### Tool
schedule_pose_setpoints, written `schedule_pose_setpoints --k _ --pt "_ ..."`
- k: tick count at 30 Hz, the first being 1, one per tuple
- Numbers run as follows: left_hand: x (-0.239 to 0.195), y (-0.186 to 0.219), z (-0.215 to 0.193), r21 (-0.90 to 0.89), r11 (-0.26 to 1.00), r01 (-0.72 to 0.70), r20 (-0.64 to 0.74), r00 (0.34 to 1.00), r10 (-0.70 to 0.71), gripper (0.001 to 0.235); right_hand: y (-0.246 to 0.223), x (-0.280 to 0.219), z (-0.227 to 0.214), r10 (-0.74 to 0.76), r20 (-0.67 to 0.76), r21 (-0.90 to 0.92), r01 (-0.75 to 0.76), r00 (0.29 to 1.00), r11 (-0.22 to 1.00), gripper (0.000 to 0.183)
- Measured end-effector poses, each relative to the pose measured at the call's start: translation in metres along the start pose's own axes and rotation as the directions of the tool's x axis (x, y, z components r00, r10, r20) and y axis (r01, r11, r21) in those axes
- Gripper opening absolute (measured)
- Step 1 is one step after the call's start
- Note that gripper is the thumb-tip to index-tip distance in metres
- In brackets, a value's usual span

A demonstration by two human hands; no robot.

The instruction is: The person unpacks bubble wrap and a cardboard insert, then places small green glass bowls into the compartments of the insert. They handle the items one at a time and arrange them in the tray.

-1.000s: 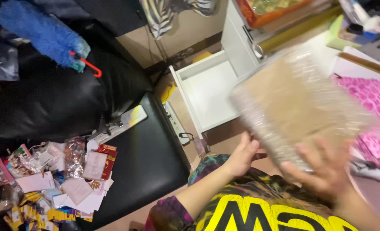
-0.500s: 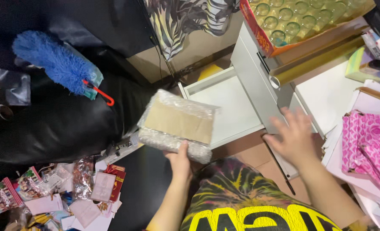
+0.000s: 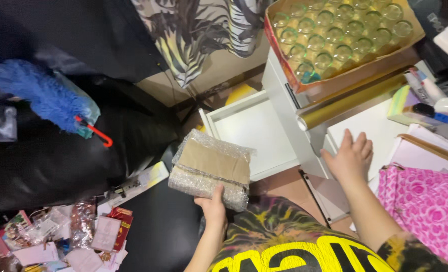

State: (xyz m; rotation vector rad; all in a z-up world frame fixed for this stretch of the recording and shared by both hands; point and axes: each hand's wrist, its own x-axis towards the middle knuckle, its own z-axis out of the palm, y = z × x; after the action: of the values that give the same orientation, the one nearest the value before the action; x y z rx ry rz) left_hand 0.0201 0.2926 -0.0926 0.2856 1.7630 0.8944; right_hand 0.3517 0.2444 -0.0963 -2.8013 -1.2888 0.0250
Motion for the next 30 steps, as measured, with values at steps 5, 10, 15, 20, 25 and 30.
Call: schedule_pose_setpoints --k 5,10,15,20,25,30 --pt "-0.015 0.005 0.019 0.029 0.999 -0.031 0.064 0.998 0.029 0.085 -0.002 0.006 0.009 0.012 -0.076 -0.043 -0.015 0.997 0.999 0.091" --pt "-0.021 0.005 0.028 0.093 0.989 -0.117 0.131 0.986 0.104 0.098 -0.007 0.008 0.004 0.066 -0.087 -0.022 -0.068 0.994 0.997 0.085" --pt "-0.019 0.002 0.035 0.113 0.988 -0.102 0.113 0.990 0.089 0.085 -0.015 0.015 -0.011 0.220 0.182 0.086 -0.238 0.958 0.967 0.080" --pt "-0.027 0.009 0.044 0.078 0.992 -0.098 0.136 0.987 0.087 0.084 -0.015 0.017 -0.002 0.207 0.198 0.000 -0.212 0.958 0.977 0.079" --pt "-0.024 0.014 0.061 0.107 0.989 -0.105 0.162 0.983 0.087 0.088 -0.017 0.019 -0.002 0.213 0.220 -0.038 -0.210 0.952 0.977 0.078" --pt "-0.034 0.023 0.080 -0.008 1.000 -0.022 0.237 0.971 0.023 0.092 -0.016 0.019 0.001 0.198 0.196 -0.072 -0.187 0.960 0.980 0.078"
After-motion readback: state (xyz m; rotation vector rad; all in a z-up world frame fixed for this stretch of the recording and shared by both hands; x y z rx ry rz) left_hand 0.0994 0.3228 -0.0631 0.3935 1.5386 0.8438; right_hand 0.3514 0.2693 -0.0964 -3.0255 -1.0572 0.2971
